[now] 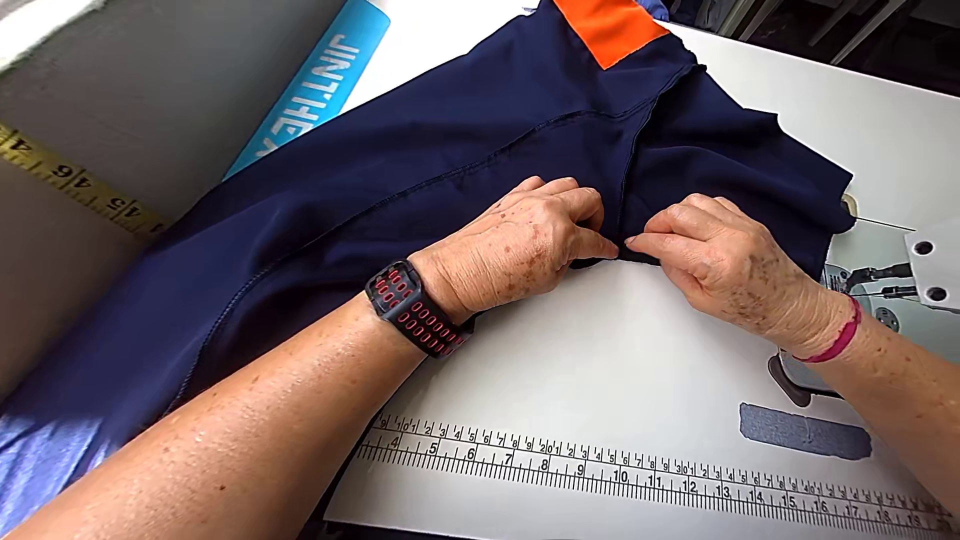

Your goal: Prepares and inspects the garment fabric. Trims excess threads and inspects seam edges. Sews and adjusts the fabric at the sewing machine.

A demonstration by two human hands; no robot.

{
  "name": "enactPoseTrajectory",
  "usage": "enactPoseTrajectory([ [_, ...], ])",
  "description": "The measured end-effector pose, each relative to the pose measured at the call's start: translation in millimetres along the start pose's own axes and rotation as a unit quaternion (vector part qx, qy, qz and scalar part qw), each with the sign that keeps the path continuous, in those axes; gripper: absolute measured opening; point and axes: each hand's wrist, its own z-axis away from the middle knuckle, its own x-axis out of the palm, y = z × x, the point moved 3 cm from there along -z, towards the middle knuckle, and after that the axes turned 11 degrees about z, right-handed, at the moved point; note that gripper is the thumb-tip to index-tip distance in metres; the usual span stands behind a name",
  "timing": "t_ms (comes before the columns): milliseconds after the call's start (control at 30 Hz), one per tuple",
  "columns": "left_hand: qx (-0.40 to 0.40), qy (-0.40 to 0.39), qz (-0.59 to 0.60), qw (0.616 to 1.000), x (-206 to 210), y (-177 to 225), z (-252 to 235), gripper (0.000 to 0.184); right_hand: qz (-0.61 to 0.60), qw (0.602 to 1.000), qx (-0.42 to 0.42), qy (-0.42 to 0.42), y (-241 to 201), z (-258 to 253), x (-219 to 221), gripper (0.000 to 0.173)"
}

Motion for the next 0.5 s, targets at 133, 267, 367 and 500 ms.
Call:
enactPoseTrajectory([
  [133, 0.002, -0.003, 0.001, 1.0, 0, -2, -1, 0.036, 0.013, 0.998, 0.067, -0.001, 17, 24, -16, 0.022],
  [267, 0.008, -0.001, 0.011, 1.0, -2, -2, 0, 0.035, 0.05, 0.989, 0.137, -0.01, 30, 54, -25, 0.025],
  [367, 0.018, 0.005, 0.011, 1.0, -1, -3, 0, 0.034, -0.019, 0.968, 0.252, 0.01, 33, 70, -37, 0.023],
  [500, 0.02, -0.008, 0.024, 0.999, -10, -12, 7, 0.031, -0.021, 0.969, 0.244, -0.026, 23, 86, -40, 0.032],
])
